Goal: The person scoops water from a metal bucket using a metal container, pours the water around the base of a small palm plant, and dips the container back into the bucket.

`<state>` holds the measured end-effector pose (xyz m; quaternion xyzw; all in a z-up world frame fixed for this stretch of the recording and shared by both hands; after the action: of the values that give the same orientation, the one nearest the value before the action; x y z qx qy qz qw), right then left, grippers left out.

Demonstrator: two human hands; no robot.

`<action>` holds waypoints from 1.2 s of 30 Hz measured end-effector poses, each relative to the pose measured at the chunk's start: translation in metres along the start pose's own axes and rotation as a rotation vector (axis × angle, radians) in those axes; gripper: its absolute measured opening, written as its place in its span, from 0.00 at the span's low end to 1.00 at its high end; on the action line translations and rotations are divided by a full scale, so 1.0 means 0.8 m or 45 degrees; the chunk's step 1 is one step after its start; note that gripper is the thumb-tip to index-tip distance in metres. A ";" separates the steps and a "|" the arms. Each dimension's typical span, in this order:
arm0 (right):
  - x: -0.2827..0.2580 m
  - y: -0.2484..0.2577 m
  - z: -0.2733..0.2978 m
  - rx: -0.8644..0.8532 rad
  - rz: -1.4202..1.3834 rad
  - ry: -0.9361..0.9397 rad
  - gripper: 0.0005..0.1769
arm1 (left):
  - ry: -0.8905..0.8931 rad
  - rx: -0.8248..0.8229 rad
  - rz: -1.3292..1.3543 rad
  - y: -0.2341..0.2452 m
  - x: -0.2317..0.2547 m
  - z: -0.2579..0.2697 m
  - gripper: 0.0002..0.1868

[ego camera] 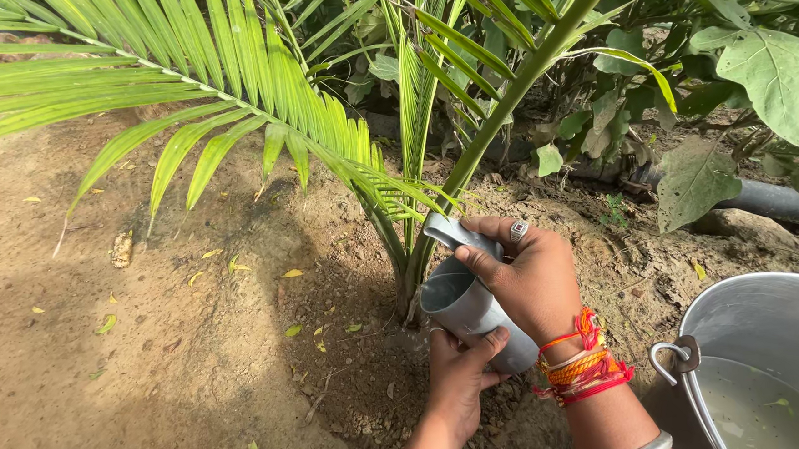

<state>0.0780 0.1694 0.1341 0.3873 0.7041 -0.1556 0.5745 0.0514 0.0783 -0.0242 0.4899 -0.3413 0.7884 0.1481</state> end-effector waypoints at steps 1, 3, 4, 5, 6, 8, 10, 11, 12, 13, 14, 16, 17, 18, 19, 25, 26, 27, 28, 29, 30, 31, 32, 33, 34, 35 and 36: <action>0.000 0.000 -0.001 -0.001 0.000 0.011 0.21 | -0.001 -0.004 -0.005 0.000 0.000 0.000 0.42; 0.000 0.000 -0.001 -0.002 -0.004 0.023 0.21 | 0.015 0.005 0.023 0.001 -0.001 0.000 0.43; -0.001 0.001 -0.001 0.001 0.022 0.019 0.22 | 0.012 0.008 0.021 0.001 -0.001 -0.001 0.43; -0.001 0.001 -0.001 0.004 0.048 0.015 0.22 | 0.024 0.016 0.011 0.001 -0.001 -0.001 0.43; -0.002 0.000 0.000 0.001 0.047 0.015 0.22 | 0.038 0.024 0.005 0.001 -0.002 -0.001 0.42; -0.003 0.000 0.000 0.019 0.055 -0.003 0.22 | 0.037 0.028 -0.004 0.002 -0.003 -0.001 0.43; -0.003 0.000 0.001 0.018 0.052 -0.028 0.21 | 0.037 0.028 -0.012 0.003 -0.003 -0.002 0.44; -0.002 0.000 0.001 0.018 0.050 -0.055 0.21 | 0.028 0.025 -0.008 0.003 -0.003 -0.003 0.44; -0.002 -0.001 0.001 0.018 0.050 -0.055 0.21 | 0.019 0.022 -0.005 0.003 -0.002 -0.004 0.45; -0.003 -0.001 0.002 0.014 0.052 -0.020 0.21 | 0.019 0.021 -0.004 0.003 -0.001 -0.003 0.45; -0.004 -0.001 0.002 0.012 0.053 0.016 0.21 | 0.029 0.027 -0.017 0.003 0.000 -0.002 0.45; -0.003 -0.002 0.001 0.017 0.070 -0.001 0.22 | 0.040 0.032 -0.029 0.003 0.003 0.001 0.46; -0.002 -0.002 0.001 0.020 0.087 -0.019 0.22 | 0.052 0.031 -0.039 0.003 0.004 0.002 0.46; -0.002 -0.002 0.001 0.020 0.087 -0.018 0.22 | 0.062 0.029 -0.047 0.003 0.005 0.003 0.47; -0.001 -0.002 0.001 0.017 0.068 -0.017 0.22 | 0.061 0.029 -0.046 0.002 0.006 0.003 0.47; 0.002 -0.003 0.001 0.006 0.029 -0.002 0.21 | 0.029 0.022 -0.044 0.002 0.007 0.004 0.47; 0.002 -0.003 0.001 -0.004 0.025 -0.005 0.21 | 0.020 0.019 -0.042 0.003 0.007 0.003 0.47; 0.002 -0.003 0.001 -0.002 0.024 -0.004 0.21 | 0.011 0.017 -0.040 0.004 0.007 0.003 0.47; 0.002 -0.002 0.001 0.001 0.033 -0.003 0.21 | 0.010 0.016 -0.042 0.004 0.006 0.002 0.47; 0.002 -0.002 0.001 0.004 0.041 -0.002 0.22 | 0.015 0.025 -0.045 0.005 0.006 0.001 0.47; 0.002 -0.003 0.001 0.004 0.039 -0.001 0.22 | 0.020 0.035 -0.047 0.005 0.005 0.001 0.47; 0.001 -0.003 0.001 -0.004 0.035 0.000 0.21 | 0.019 0.036 -0.048 0.006 0.004 0.000 0.47; 0.001 -0.003 0.002 -0.014 0.029 0.001 0.21 | 0.033 0.044 -0.056 0.006 0.003 -0.001 0.47; 0.002 -0.003 0.002 -0.016 0.027 0.002 0.21 | 0.046 0.052 -0.064 0.006 0.002 -0.001 0.47; 0.002 -0.003 0.002 -0.013 0.037 -0.008 0.21 | 0.043 0.056 -0.065 0.007 0.002 -0.002 0.47; 0.003 -0.003 0.001 -0.009 0.047 -0.019 0.21 | 0.049 0.046 -0.045 0.007 0.002 -0.002 0.46; 0.003 -0.004 0.001 -0.012 0.045 -0.016 0.21 | 0.055 0.036 -0.024 0.007 0.002 -0.002 0.46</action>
<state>0.0764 0.1677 0.1307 0.3960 0.6944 -0.1447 0.5832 0.0463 0.0753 -0.0255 0.4780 -0.3223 0.8021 0.1558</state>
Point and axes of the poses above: each hand's wrist, its own z-axis away from the middle knuckle, its own y-axis out of the back of the hand, x = y × z, the point moved 3 cm from there along -z, towards the middle knuckle, and after that the axes turned 11 degrees about -z, right-handed, at the moved point
